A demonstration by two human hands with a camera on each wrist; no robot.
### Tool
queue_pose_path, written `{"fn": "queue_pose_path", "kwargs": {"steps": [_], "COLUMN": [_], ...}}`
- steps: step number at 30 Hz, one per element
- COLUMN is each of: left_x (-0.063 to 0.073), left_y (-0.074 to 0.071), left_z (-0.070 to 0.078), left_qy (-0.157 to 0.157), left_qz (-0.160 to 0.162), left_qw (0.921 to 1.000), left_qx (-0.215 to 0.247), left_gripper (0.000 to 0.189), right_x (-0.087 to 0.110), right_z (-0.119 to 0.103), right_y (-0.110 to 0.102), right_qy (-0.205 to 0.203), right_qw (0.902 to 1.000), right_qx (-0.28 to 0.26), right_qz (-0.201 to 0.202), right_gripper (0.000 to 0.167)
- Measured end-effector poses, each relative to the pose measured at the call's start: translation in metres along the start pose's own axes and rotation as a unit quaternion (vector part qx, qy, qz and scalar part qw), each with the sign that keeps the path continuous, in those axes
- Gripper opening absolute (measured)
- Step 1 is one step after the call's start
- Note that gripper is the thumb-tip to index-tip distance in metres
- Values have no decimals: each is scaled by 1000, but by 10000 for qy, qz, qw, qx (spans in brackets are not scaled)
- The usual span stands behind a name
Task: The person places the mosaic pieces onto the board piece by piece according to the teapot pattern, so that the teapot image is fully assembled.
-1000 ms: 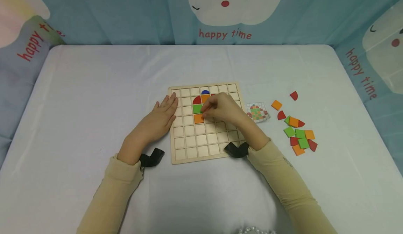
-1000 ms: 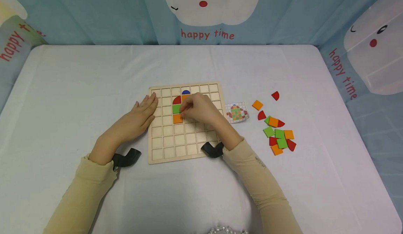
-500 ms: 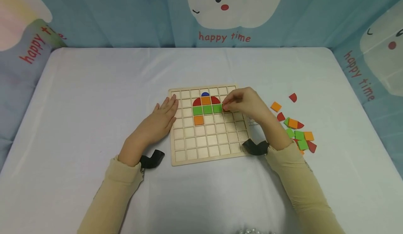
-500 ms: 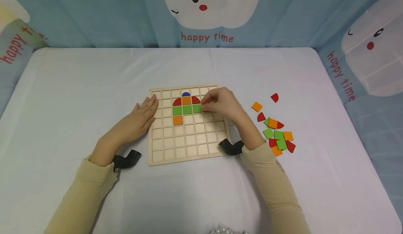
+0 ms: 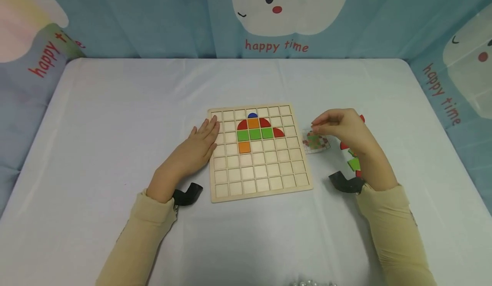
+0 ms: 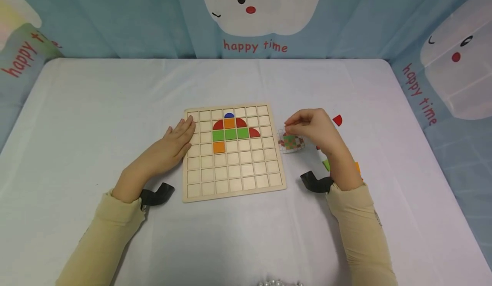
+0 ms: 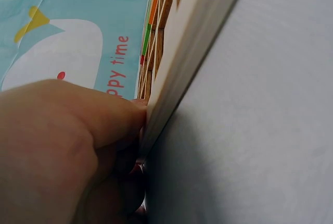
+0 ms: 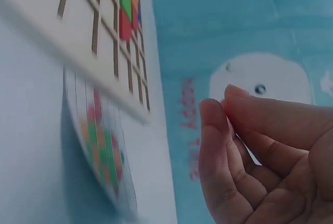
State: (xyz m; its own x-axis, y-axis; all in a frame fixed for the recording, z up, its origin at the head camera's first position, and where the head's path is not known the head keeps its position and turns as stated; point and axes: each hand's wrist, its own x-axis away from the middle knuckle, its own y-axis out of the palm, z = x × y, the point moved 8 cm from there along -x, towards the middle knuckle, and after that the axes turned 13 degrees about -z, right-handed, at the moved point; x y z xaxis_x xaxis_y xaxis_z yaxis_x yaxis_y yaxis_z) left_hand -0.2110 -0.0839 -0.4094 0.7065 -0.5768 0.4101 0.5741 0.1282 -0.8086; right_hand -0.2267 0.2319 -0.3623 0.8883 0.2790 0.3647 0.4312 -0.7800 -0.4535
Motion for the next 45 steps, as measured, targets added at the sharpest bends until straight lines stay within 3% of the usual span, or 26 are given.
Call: {"fn": "queue_pose_path", "kwargs": {"steps": [8,21,31,37,45], "left_x": [0,5,6,4,3], "left_y": [1,2,1,2,0], "left_z": [-1,-3,-4,-3,1], "left_qy": [12,-32,-35,-6,63], "left_qz": [42,59,74,69,107], "left_qw": [10000,10000,10000,10000,9999], "left_qx": [-24,-24,3,38,12], "left_gripper": [56,55,55,55,54], "right_x": [24,60,86,95,90], "right_z": [27,67,109,119,113], "right_y": [-28,-50,-61,-62,-59], "right_qy": [319,418,1392,1421,1242], "right_qw": [9994,9983,9855,9817,9807], "right_qx": [50,388,958,1163,1398], "right_qz": [146,95,-138,-507,-570], "right_gripper": [32,30,44,42,30]}}
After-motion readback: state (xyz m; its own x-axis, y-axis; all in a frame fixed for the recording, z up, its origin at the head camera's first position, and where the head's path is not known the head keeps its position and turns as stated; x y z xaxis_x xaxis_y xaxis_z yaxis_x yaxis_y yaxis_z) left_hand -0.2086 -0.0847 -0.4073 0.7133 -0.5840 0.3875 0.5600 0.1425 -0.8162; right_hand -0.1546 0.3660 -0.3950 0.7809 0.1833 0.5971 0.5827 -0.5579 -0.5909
